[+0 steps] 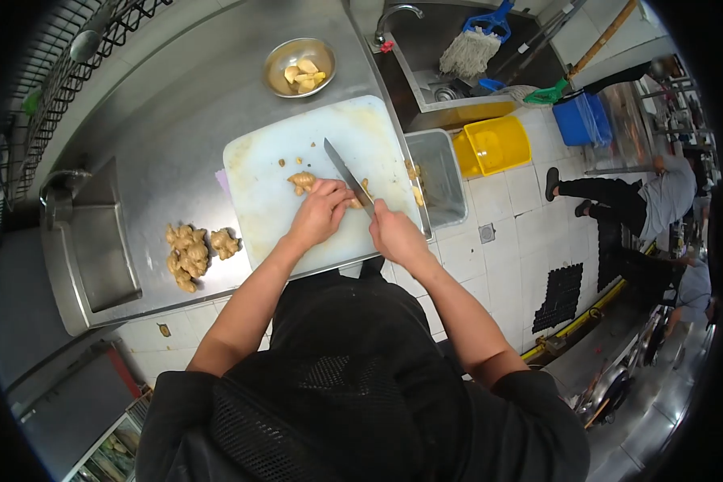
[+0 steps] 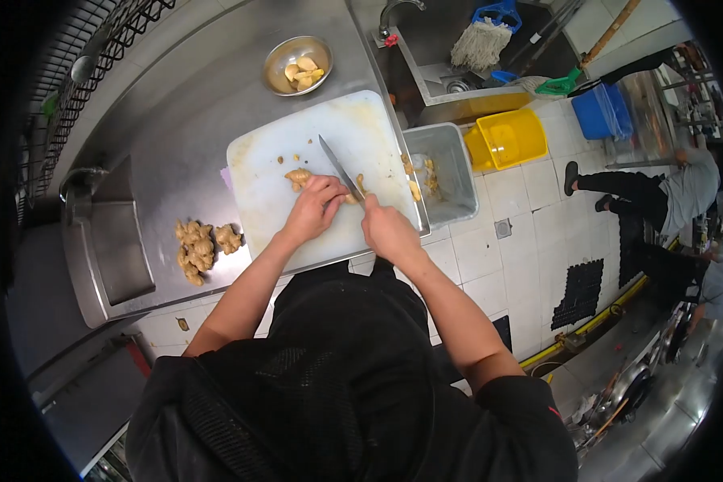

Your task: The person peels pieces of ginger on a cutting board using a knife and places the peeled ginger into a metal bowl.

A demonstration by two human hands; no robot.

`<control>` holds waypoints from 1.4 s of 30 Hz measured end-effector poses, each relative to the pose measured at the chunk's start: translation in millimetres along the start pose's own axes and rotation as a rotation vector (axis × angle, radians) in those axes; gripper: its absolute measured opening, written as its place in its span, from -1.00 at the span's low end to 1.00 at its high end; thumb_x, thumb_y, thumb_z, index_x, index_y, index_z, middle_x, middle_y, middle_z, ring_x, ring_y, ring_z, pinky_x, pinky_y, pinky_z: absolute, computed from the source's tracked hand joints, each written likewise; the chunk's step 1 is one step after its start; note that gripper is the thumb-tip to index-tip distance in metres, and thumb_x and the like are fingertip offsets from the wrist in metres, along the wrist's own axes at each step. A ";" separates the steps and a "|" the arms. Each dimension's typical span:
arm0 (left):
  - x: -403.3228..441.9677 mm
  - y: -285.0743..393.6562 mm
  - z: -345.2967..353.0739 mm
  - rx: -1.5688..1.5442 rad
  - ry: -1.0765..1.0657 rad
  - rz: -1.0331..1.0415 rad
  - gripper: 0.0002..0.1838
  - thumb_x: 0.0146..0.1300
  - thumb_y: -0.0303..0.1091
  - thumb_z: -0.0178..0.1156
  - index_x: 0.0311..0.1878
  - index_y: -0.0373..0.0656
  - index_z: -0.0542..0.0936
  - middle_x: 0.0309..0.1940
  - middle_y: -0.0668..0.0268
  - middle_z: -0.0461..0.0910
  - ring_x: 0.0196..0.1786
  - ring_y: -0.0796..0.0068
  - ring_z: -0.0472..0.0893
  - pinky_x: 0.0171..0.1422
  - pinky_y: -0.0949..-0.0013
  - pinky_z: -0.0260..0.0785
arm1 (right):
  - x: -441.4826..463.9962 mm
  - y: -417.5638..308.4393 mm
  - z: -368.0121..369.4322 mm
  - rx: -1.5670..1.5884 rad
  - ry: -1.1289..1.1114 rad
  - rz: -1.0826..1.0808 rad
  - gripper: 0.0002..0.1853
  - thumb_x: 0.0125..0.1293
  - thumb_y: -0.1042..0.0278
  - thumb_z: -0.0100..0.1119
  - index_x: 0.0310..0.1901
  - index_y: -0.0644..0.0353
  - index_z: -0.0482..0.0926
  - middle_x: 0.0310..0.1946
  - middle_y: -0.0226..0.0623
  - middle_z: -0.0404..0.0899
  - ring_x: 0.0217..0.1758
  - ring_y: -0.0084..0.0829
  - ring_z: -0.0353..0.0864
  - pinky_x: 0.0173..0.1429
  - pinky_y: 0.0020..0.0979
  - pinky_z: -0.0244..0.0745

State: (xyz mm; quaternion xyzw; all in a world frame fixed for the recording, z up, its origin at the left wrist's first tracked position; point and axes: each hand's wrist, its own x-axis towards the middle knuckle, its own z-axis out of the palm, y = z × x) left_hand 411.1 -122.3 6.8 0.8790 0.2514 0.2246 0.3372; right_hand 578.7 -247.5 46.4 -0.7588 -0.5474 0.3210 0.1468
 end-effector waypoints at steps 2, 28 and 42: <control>-2.8 3.6 -1.7 0.032 -0.016 -0.035 -0.83 0.28 -0.50 0.31 -0.06 -0.20 0.69 -0.14 0.22 0.63 0.01 0.14 0.57 0.16 0.16 0.46 | 7.1 2.3 -4.1 0.037 -0.003 -0.033 -0.78 0.43 0.40 0.02 -0.01 0.34 0.41 -0.42 0.26 0.67 -0.30 0.31 0.68 -0.16 0.23 0.56; -8.1 30.4 33.0 -0.626 0.247 -0.862 -0.83 0.33 -0.40 0.44 -0.20 -0.28 0.65 -0.40 0.32 0.70 -0.39 0.65 0.63 -0.32 0.52 0.49 | -77.4 -24.9 -35.8 0.063 -0.104 0.092 -0.79 0.40 0.41 0.08 -0.10 0.40 0.39 -0.45 0.24 0.67 -0.32 0.27 0.70 -0.16 0.20 0.58; -10.3 31.9 34.9 -0.676 0.281 -0.901 -0.83 0.36 -0.41 0.44 -0.22 -0.29 0.65 -0.39 0.29 0.73 -0.41 0.65 0.61 -0.32 0.52 0.50 | -64.3 -27.4 -8.6 -0.018 -0.166 0.124 -0.72 0.40 0.41 0.06 0.01 0.44 0.39 -0.39 0.22 0.69 -0.28 0.24 0.72 -0.12 0.18 0.59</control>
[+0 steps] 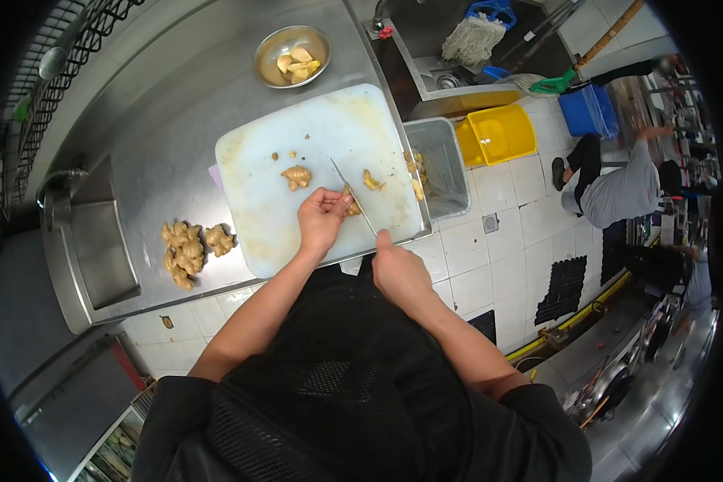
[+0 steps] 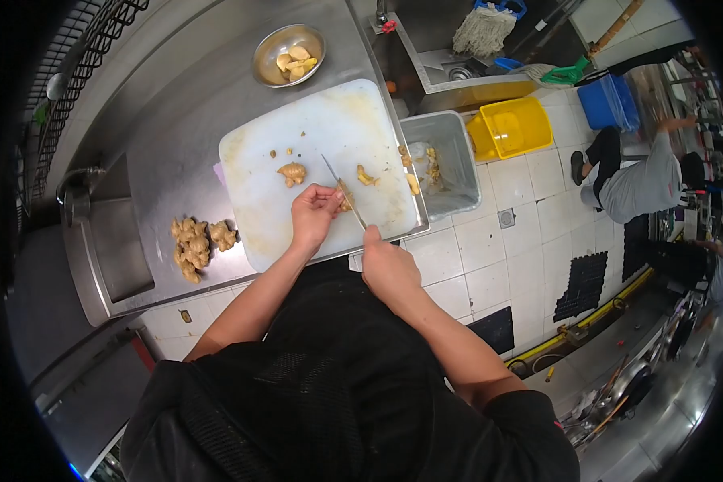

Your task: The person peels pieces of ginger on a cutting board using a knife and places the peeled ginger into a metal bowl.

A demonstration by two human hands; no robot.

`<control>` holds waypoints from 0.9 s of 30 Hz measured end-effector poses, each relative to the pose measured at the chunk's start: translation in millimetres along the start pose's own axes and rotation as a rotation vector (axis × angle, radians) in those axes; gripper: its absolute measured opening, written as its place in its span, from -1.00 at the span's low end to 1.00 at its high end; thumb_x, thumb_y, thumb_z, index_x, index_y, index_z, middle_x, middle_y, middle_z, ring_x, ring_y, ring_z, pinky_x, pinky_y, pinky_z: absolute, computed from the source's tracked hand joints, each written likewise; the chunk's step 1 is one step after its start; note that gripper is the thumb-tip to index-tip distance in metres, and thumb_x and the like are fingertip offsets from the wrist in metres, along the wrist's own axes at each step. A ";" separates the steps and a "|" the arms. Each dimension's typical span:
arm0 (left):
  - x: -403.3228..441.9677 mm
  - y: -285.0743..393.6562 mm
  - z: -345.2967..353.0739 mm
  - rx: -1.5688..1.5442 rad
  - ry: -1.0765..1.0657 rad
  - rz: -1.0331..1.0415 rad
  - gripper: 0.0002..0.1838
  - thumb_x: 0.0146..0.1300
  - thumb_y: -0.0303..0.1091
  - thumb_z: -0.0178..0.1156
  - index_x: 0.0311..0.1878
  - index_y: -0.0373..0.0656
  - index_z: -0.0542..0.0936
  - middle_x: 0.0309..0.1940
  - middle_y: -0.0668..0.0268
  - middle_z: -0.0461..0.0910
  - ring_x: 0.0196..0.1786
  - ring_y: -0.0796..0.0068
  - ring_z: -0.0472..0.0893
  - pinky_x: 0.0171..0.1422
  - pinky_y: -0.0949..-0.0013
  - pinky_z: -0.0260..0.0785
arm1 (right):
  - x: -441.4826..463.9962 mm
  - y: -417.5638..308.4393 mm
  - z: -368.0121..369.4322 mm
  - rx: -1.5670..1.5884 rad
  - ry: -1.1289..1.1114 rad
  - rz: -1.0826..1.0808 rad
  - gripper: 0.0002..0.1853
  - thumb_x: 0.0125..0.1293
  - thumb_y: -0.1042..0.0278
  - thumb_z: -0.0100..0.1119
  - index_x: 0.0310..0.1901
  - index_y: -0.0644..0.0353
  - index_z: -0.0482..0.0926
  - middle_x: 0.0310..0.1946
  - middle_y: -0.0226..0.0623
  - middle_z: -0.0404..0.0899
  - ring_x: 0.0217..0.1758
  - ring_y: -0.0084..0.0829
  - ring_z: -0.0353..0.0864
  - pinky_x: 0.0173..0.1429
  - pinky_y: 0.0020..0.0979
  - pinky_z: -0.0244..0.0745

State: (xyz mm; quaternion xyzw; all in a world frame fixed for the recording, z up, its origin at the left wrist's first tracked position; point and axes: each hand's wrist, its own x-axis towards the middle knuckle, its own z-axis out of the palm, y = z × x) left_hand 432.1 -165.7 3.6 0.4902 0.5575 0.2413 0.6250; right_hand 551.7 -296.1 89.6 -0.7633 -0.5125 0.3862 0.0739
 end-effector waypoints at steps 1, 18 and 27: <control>1.1 -1.3 -0.3 -0.001 0.001 0.001 -0.83 0.36 -0.41 0.44 -0.22 -0.29 0.65 -0.39 0.29 0.73 -0.41 0.65 0.61 -0.32 0.52 0.50 | 14.1 1.4 8.0 -0.001 0.001 -0.001 -0.72 0.40 0.41 0.06 0.01 0.44 0.39 -0.39 0.22 0.69 -0.28 0.24 0.72 -0.12 0.18 0.59; 17.2 -2.1 -23.3 0.270 -0.399 0.527 -0.79 0.36 -0.58 0.28 0.04 -0.26 0.67 0.12 0.22 0.50 -0.14 0.52 0.70 -0.15 0.42 0.58 | 41.5 75.9 -17.4 0.203 0.472 0.110 -0.80 0.45 0.38 0.11 -0.15 0.37 0.39 -0.44 0.32 0.61 -0.28 0.39 0.61 -0.18 0.26 0.46; 15.3 27.5 -11.1 0.813 -0.313 0.784 -0.88 0.34 -0.39 0.37 -0.13 -0.21 0.73 -0.07 0.20 0.63 -0.02 0.22 0.59 0.10 0.23 0.47 | 17.6 58.6 -18.5 0.101 0.310 -0.044 -0.83 0.42 0.37 0.09 -0.13 0.31 0.44 -0.46 0.22 0.65 -0.34 0.27 0.68 -0.20 0.21 0.55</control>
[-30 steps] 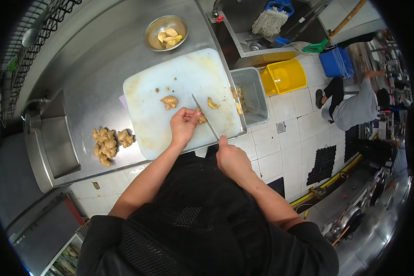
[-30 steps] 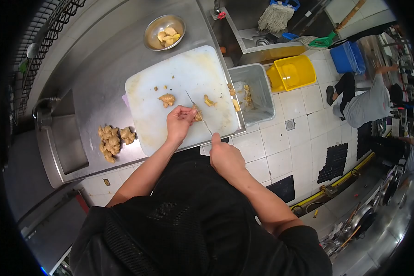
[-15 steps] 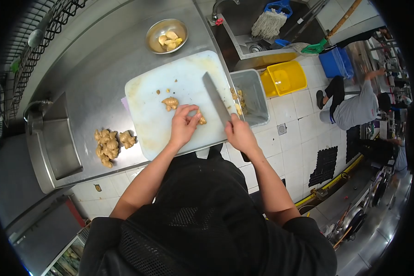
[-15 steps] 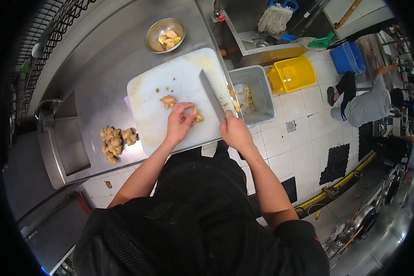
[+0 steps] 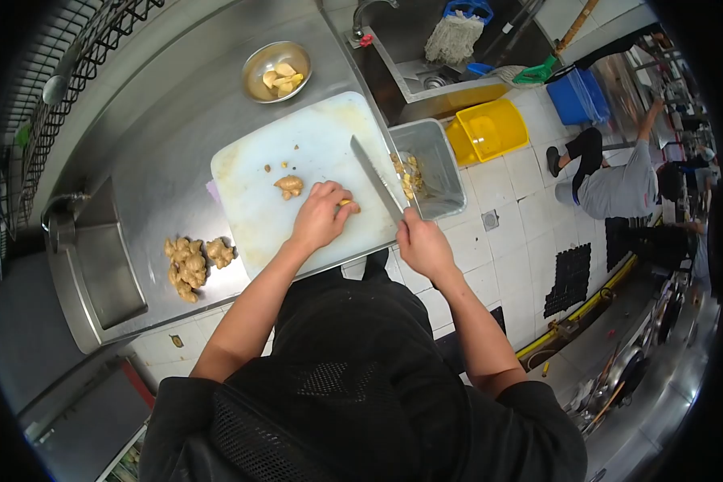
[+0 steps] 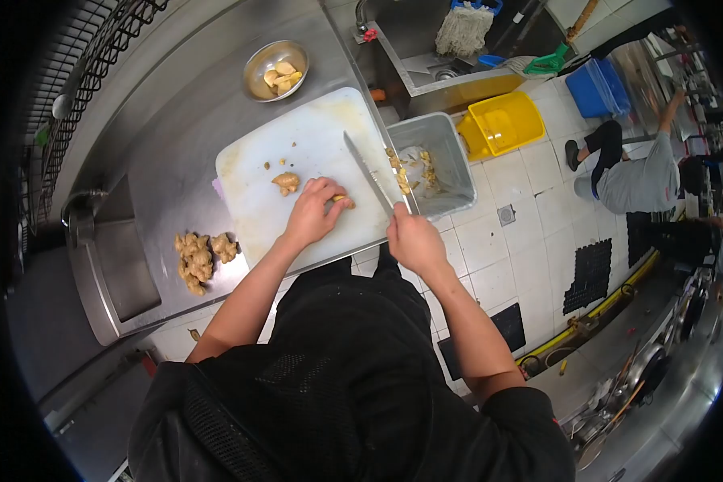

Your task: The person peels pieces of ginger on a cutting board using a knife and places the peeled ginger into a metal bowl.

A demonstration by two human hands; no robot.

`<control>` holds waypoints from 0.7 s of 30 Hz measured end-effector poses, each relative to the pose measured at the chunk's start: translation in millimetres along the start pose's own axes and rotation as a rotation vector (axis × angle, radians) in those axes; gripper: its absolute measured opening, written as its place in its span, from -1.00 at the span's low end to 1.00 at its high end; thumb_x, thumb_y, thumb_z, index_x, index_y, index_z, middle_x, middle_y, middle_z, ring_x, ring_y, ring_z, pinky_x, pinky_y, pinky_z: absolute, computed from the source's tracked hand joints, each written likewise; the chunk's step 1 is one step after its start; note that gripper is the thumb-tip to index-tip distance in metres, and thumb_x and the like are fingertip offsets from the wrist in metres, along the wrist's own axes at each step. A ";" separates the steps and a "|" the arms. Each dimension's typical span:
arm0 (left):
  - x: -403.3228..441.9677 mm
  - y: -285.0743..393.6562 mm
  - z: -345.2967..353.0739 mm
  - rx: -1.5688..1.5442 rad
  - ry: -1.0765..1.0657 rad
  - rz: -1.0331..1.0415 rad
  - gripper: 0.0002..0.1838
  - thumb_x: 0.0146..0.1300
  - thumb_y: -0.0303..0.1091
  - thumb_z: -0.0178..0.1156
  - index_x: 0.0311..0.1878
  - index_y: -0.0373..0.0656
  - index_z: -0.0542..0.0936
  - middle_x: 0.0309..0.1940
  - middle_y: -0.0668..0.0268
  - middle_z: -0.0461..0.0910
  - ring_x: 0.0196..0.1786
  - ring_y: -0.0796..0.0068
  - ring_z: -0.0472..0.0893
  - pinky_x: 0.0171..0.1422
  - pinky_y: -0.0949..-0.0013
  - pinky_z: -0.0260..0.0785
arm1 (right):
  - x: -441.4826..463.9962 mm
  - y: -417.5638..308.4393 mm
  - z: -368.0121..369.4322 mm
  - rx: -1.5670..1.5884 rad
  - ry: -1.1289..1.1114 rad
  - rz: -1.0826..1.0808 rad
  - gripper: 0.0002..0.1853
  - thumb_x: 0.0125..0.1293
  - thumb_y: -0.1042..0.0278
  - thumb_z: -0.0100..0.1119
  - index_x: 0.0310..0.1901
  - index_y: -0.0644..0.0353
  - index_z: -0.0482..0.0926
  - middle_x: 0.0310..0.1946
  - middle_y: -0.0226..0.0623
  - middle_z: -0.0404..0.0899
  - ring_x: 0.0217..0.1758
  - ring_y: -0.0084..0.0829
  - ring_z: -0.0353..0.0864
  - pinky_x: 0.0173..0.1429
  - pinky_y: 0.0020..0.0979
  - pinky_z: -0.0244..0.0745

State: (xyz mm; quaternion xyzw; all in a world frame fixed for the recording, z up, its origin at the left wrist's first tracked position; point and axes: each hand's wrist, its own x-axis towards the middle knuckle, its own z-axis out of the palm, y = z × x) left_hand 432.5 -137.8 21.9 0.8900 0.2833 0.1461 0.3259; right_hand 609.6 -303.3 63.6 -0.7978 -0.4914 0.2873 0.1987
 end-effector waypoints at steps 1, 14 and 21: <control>-2.1 -0.4 0.7 -0.001 -0.004 0.001 -0.88 0.34 -0.39 0.37 -0.13 -0.21 0.73 -0.07 0.20 0.63 -0.02 0.22 0.59 0.10 0.23 0.47 | -3.9 -5.0 -0.1 0.001 0.001 0.004 -0.83 0.42 0.37 0.09 -0.13 0.31 0.44 -0.46 0.22 0.65 -0.34 0.27 0.68 -0.20 0.21 0.55; -38.5 -2.9 24.9 -0.102 0.263 -0.152 -0.67 0.10 -0.43 0.48 -0.04 -0.13 0.68 -0.17 0.22 0.63 -0.03 0.14 0.55 0.18 0.11 0.29 | -17.6 -32.2 25.0 -0.202 0.023 -0.224 -0.48 0.29 0.31 0.27 0.27 0.23 0.47 -0.29 -0.10 0.67 -0.25 -0.10 0.76 -0.19 -0.10 0.68; -39.6 3.5 34.2 -0.299 0.458 -0.254 -0.69 0.02 -0.57 0.47 -0.11 -0.23 0.72 -0.22 0.18 0.65 -0.18 0.22 0.67 -0.03 0.20 0.53 | -9.3 -30.4 41.5 -0.270 0.053 -0.328 -0.37 0.23 0.33 0.36 0.36 0.19 0.49 -0.26 -0.16 0.63 -0.19 -0.15 0.74 -0.14 -0.15 0.66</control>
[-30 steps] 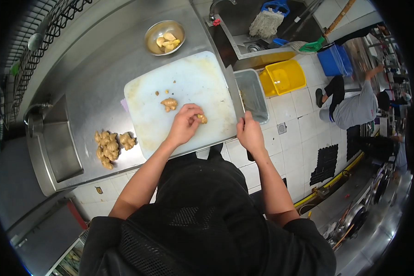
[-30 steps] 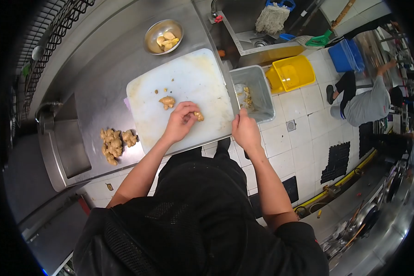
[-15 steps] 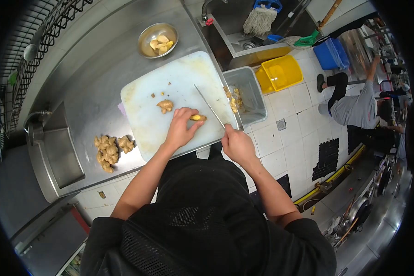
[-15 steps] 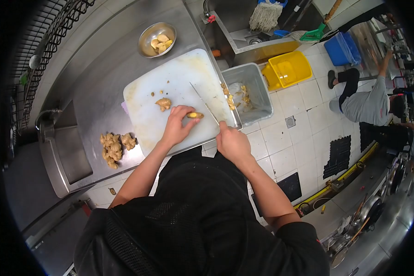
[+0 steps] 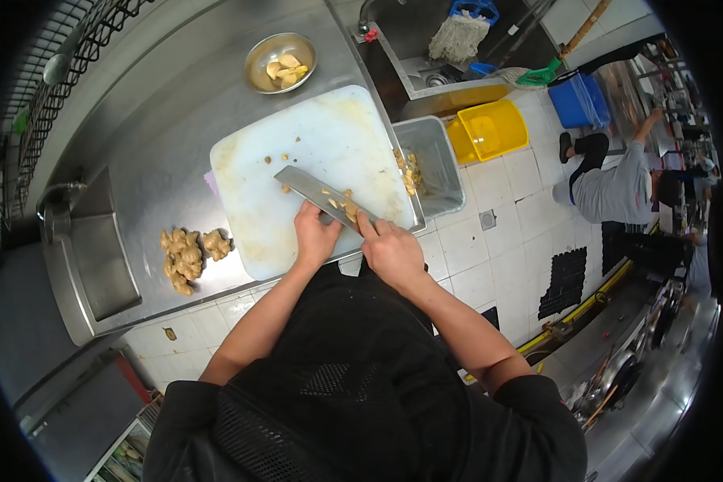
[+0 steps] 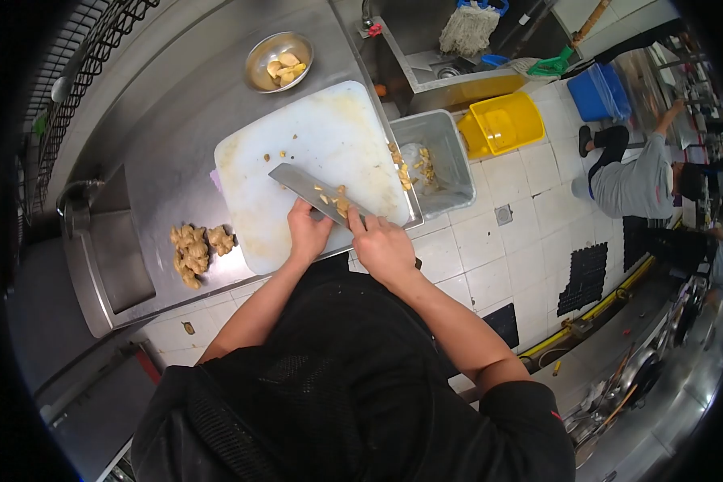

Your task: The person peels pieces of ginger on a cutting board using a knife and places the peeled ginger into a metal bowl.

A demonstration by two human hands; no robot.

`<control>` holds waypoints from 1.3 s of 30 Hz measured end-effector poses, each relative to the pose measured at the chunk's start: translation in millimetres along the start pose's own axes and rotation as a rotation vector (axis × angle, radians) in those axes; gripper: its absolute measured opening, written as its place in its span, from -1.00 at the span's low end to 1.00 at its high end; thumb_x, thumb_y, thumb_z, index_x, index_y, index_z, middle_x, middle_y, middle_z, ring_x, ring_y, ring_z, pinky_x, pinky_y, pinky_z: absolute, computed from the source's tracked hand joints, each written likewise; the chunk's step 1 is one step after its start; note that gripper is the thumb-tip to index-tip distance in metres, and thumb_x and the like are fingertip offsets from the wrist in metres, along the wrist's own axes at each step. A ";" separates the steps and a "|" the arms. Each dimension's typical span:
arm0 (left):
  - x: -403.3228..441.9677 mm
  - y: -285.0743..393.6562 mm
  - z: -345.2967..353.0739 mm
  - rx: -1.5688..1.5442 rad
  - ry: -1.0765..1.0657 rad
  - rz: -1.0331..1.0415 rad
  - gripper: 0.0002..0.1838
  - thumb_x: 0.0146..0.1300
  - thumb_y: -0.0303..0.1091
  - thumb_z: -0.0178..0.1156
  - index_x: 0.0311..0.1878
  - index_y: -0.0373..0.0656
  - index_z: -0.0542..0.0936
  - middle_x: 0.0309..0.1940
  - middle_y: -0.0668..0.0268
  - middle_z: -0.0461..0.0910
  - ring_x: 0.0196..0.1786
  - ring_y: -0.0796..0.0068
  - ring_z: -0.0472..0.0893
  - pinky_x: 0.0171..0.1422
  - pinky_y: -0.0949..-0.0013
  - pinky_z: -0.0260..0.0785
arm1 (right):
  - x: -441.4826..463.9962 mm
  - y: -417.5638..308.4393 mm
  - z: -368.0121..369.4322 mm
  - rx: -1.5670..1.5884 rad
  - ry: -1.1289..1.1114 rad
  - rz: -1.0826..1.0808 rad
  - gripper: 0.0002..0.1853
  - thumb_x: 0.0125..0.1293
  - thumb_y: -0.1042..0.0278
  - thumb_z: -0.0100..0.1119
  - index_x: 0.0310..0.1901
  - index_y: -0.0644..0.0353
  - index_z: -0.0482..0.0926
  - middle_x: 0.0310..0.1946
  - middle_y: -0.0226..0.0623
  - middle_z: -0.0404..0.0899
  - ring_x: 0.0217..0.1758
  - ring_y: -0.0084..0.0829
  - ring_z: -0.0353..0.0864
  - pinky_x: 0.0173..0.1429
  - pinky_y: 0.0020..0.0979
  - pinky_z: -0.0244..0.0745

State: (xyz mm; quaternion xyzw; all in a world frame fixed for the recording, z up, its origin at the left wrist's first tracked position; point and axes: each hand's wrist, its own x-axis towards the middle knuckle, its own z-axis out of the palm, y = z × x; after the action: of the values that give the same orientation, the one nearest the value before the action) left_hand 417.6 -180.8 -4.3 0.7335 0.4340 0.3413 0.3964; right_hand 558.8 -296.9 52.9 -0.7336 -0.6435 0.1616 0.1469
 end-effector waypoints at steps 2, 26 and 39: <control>-0.4 1.4 1.1 -0.032 0.008 -0.069 -0.70 0.03 -0.59 0.47 -0.11 -0.24 0.73 -0.21 0.18 0.66 -0.21 0.27 0.69 -0.09 0.27 0.56 | -1.3 0.6 -1.2 -0.002 0.004 -0.018 -0.36 0.22 0.33 0.38 0.37 0.20 0.49 -0.26 -0.16 0.63 -0.19 -0.16 0.74 -0.14 -0.15 0.66; 8.4 1.0 -7.5 -0.012 -0.048 -0.034 -0.80 0.16 -0.50 0.50 -0.15 -0.34 0.76 -0.21 0.14 0.71 -0.26 0.37 0.68 -0.16 0.38 0.55 | 23.7 4.3 -20.8 0.173 -0.171 0.129 -0.65 0.32 0.45 0.11 0.13 0.27 0.54 -0.40 0.07 0.68 -0.30 0.12 0.72 -0.15 0.09 0.61; 1.2 -9.3 -14.2 0.118 -0.061 0.066 -0.73 0.16 -0.44 0.53 -0.07 -0.27 0.79 -0.16 0.17 0.70 -0.13 0.29 0.66 -0.04 0.31 0.53 | 51.8 9.8 5.6 0.246 -0.170 0.209 -0.82 0.29 0.45 0.10 -0.25 0.37 0.66 -0.38 0.21 0.69 -0.25 0.18 0.74 -0.06 0.09 0.63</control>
State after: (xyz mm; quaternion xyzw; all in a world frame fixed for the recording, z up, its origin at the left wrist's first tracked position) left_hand 402.6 -172.8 -5.8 0.7794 0.4168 0.3057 0.3542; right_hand 571.4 -246.7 41.2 -0.7568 -0.5491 0.3149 0.1629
